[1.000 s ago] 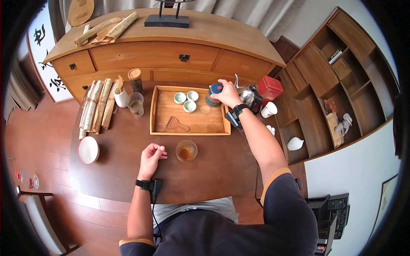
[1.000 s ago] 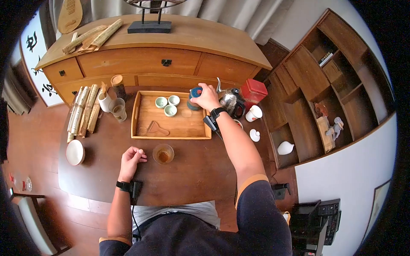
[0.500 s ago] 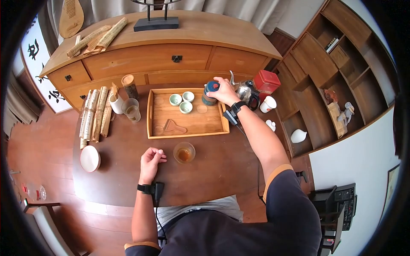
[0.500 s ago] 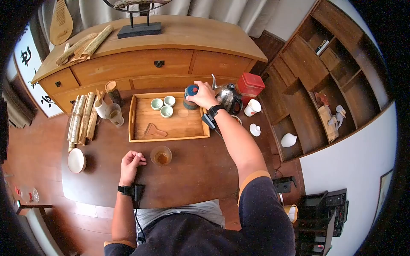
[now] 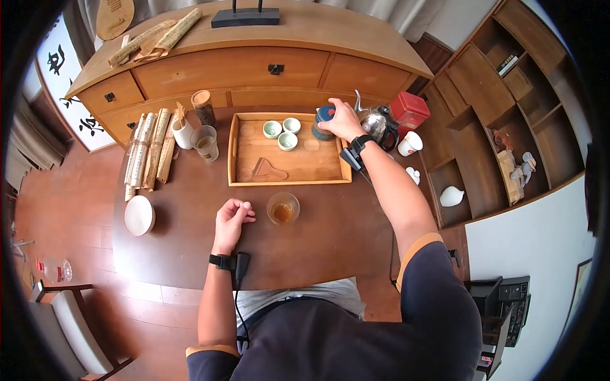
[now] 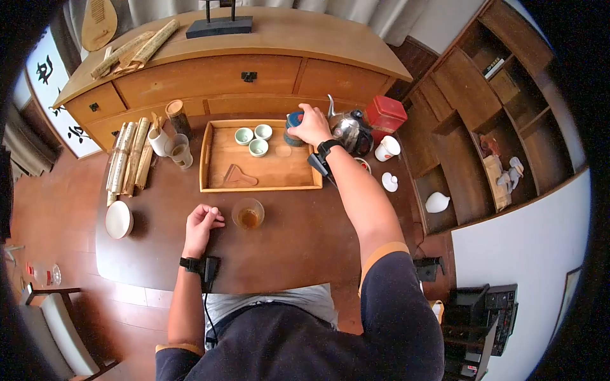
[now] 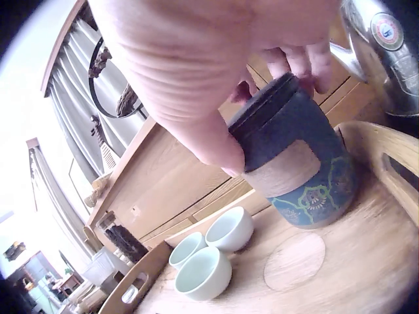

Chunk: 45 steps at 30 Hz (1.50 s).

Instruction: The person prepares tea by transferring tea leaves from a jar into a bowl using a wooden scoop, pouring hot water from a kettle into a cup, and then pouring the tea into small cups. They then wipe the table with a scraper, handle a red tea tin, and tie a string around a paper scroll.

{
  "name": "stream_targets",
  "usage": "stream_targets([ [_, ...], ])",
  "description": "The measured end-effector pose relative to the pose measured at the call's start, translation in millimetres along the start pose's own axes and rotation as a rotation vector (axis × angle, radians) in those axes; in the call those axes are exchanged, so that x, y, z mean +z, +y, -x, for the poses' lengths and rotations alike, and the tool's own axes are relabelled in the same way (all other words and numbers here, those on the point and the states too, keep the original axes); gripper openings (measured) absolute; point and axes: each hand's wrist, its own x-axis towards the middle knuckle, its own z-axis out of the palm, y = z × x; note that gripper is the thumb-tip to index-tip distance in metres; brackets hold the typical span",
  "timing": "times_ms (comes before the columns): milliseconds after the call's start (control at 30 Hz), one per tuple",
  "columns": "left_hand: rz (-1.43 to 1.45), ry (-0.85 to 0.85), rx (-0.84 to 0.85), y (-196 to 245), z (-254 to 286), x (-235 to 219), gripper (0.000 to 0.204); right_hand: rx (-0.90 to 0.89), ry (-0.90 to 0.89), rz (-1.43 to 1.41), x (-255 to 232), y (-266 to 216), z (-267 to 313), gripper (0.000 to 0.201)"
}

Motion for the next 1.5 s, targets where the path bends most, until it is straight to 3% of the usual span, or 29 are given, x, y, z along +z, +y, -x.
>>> stream_targets([
  [300,-0.014,0.0,0.022,-5.4,-0.9,-1.1,0.016,-0.055,0.067,-0.031,-48.9,-27.3,40.8,0.085],
  [467,-0.038,0.001,0.01,-2.6,-0.1,0.4,0.015,-0.137,0.045,-0.195,-94.9,-52.1,118.3,0.081],
  [567,-0.039,-0.001,0.014,-3.6,-0.3,-0.9,0.015,-0.157,-0.001,-0.183,-99.8,-58.2,172.7,0.082],
  [767,-0.059,-0.006,0.017,-2.0,1.2,-0.9,0.015,-0.145,-0.123,-0.221,-63.5,-51.5,246.1,0.084],
  [1233,-0.08,-0.002,0.012,-4.4,2.4,-1.1,0.015,-0.241,-0.084,-0.113,-45.1,-44.5,262.7,0.092],
  [1500,-0.104,-0.002,0.005,-2.0,2.1,2.2,0.014,-0.096,-0.051,-0.29,-80.3,-54.1,261.5,0.089],
])
